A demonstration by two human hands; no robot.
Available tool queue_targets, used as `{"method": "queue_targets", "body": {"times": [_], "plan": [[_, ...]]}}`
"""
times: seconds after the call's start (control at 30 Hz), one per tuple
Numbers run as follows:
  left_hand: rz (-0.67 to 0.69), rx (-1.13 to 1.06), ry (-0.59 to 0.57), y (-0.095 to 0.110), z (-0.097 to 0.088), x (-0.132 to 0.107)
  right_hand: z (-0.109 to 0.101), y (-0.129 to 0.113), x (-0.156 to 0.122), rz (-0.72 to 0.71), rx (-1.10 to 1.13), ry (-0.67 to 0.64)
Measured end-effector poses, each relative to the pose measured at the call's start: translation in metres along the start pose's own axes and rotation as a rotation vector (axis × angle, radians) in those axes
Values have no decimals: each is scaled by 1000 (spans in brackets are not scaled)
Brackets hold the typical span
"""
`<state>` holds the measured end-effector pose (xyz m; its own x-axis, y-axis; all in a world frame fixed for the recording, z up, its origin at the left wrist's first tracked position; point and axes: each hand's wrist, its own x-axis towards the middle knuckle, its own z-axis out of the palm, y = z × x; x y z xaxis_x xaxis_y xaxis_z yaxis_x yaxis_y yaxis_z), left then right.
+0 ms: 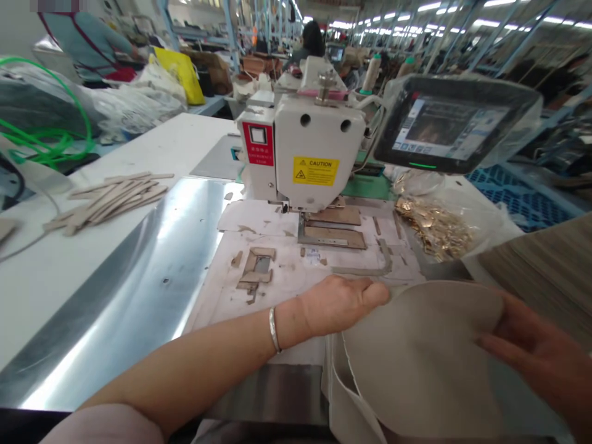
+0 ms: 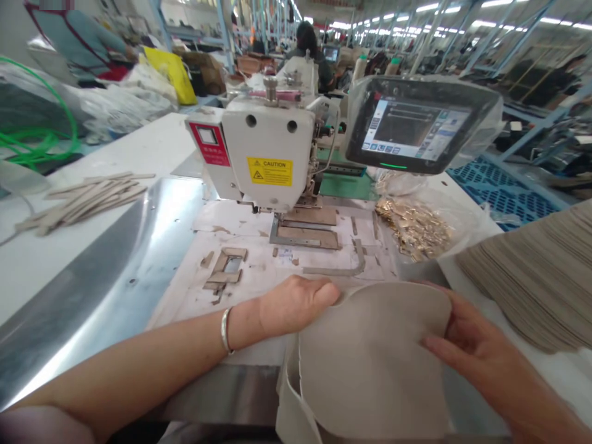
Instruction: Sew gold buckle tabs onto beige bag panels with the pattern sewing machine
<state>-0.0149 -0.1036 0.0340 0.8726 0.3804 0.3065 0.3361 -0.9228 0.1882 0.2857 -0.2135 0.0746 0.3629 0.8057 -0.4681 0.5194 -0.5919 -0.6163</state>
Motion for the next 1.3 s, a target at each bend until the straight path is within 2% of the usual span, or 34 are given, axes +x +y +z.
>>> {"method": "queue_targets", "body": {"times": [0.07, 0.1, 0.17, 0.2, 0.3, 0.4, 0.5, 0.57, 0.63, 0.73, 0.83, 1.0, 1.17, 1.3], "plan": [[-173, -62, -24, 1, 2, 2, 29, -7, 1, 124, 126, -48], [-258, -107, -34, 3, 2, 2, 37, -12, 0, 188, 170, -55], [-304, -208, -22, 7, 3, 0, 39, -24, -2, 286, 197, 24], [-242, -244, 0, 10, 3, -2, 33, -31, -1, 315, 202, 110], [66, -230, 48, 17, 3, -13, 7, -49, 11, 314, 210, 315], [195, -180, 7, 18, 3, -23, -13, -60, 40, 250, 229, 327], [240, -206, -2, 13, -1, -25, -18, -71, 77, 233, 193, 277], [191, -205, 25, 7, -5, -25, -13, -80, 99, 201, 174, 222], [63, -179, 54, 1, -9, -26, -2, -90, 118, 128, 153, 159], [-127, -133, 52, -8, -12, -33, 23, -105, 138, -1, 99, 42], [-232, -87, 29, -17, -9, -46, 52, -122, 151, -86, 95, -48], [-302, 48, 27, -25, 1, -64, 81, -145, 157, -119, 83, -83], [-312, 149, 70, -25, 6, -68, 91, -150, 157, -140, 47, -49], [-321, 208, 88, -24, 6, -67, 97, -147, 168, -233, -75, -4]]}}
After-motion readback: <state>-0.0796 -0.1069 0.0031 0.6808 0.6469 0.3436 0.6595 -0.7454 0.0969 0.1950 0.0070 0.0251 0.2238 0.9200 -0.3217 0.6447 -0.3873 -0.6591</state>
